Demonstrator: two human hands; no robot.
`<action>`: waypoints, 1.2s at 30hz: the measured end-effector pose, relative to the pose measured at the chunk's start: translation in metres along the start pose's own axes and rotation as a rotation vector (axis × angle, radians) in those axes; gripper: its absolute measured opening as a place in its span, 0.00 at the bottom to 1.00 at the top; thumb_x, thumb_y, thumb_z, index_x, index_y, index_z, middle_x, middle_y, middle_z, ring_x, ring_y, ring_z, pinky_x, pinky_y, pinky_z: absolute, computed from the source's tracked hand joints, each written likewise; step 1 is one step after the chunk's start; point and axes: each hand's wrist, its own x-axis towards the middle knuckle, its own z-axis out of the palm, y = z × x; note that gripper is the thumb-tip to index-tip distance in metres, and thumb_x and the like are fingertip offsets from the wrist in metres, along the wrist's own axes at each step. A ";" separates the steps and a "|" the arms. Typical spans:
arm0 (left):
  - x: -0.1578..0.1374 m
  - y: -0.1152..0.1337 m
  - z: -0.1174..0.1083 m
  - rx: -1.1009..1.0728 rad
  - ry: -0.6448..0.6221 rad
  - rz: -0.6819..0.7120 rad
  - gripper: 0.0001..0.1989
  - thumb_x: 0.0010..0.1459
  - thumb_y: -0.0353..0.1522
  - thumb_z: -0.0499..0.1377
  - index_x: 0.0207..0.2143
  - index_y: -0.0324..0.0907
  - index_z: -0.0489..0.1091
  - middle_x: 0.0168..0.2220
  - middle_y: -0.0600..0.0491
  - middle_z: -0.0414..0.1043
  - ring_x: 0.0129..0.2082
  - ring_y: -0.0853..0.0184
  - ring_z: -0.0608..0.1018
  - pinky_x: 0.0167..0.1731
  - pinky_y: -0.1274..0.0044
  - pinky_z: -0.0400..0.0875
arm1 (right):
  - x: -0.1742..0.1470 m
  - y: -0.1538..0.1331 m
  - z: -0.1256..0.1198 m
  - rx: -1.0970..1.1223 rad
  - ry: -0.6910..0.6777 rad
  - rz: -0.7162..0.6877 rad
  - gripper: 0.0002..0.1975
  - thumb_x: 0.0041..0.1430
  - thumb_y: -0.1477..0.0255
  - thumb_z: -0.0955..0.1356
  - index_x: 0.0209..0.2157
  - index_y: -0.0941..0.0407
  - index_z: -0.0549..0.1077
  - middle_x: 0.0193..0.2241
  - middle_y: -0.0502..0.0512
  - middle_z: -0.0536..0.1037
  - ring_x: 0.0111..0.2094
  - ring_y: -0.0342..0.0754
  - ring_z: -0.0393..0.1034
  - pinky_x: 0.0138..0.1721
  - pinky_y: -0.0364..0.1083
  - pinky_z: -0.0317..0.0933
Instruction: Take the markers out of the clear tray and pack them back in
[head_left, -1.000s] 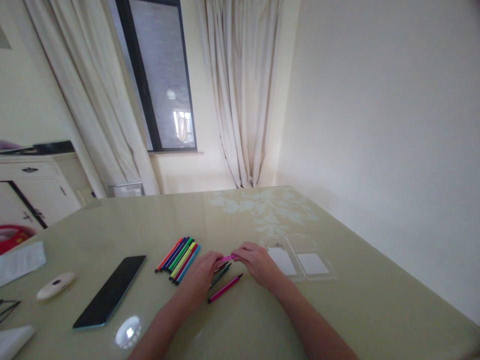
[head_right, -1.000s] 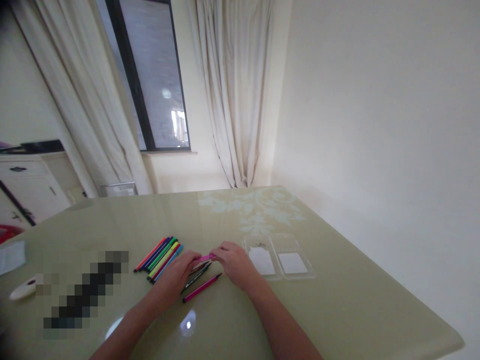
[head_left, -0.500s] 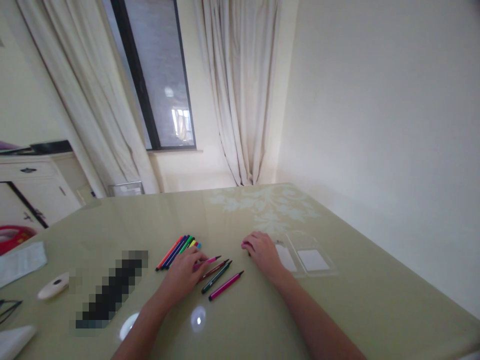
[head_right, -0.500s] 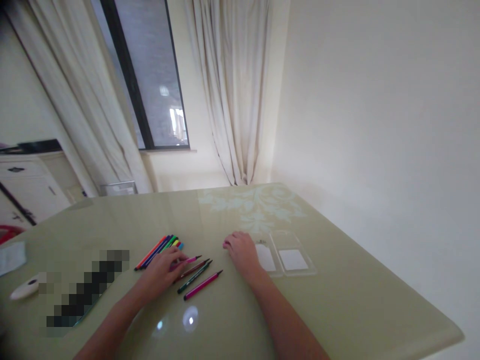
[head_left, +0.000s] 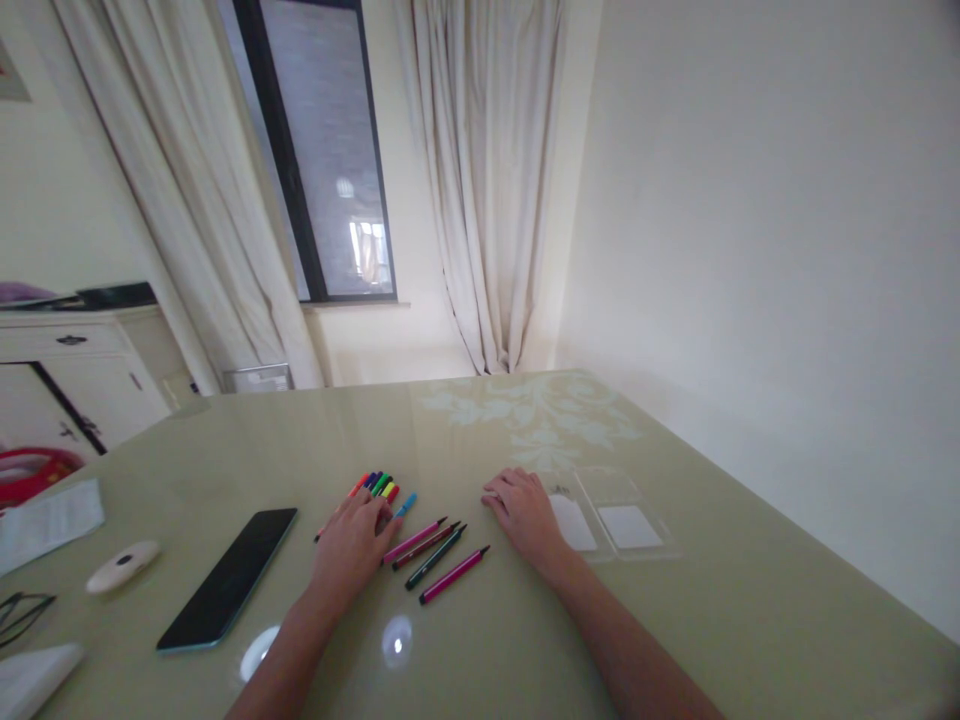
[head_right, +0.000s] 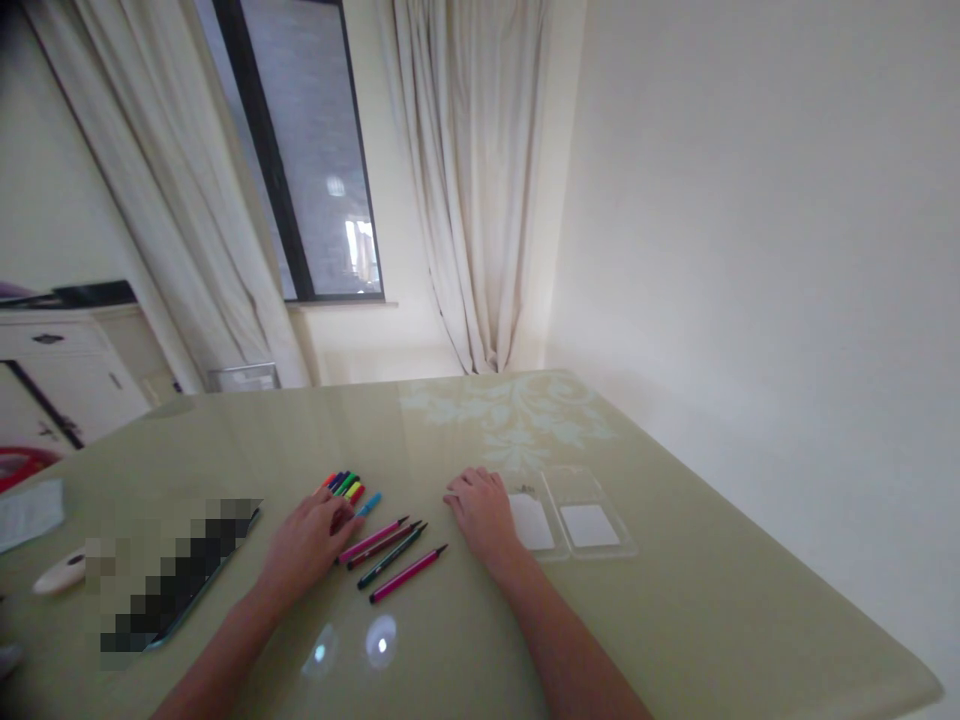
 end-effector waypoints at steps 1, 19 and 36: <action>0.000 0.004 0.000 -0.014 0.012 0.022 0.10 0.64 0.39 0.56 0.32 0.45 0.71 0.40 0.48 0.73 0.45 0.55 0.76 0.46 0.65 0.68 | -0.001 -0.002 0.000 0.025 0.005 -0.022 0.09 0.68 0.70 0.68 0.45 0.54 0.80 0.44 0.57 0.80 0.49 0.54 0.70 0.51 0.52 0.61; -0.001 0.038 -0.006 -0.309 -0.110 0.073 0.16 0.71 0.38 0.45 0.48 0.46 0.69 0.46 0.49 0.79 0.44 0.58 0.80 0.44 0.70 0.71 | 0.000 0.017 -0.016 0.270 0.144 -0.212 0.13 0.71 0.72 0.63 0.46 0.54 0.80 0.40 0.57 0.82 0.43 0.49 0.75 0.47 0.45 0.66; 0.002 0.011 0.002 -0.165 0.017 0.020 0.15 0.69 0.38 0.49 0.39 0.43 0.73 0.43 0.46 0.75 0.46 0.57 0.77 0.48 0.68 0.69 | -0.005 0.001 0.000 0.060 -0.068 -0.027 0.03 0.65 0.73 0.70 0.37 0.55 0.79 0.39 0.55 0.80 0.45 0.51 0.71 0.47 0.46 0.60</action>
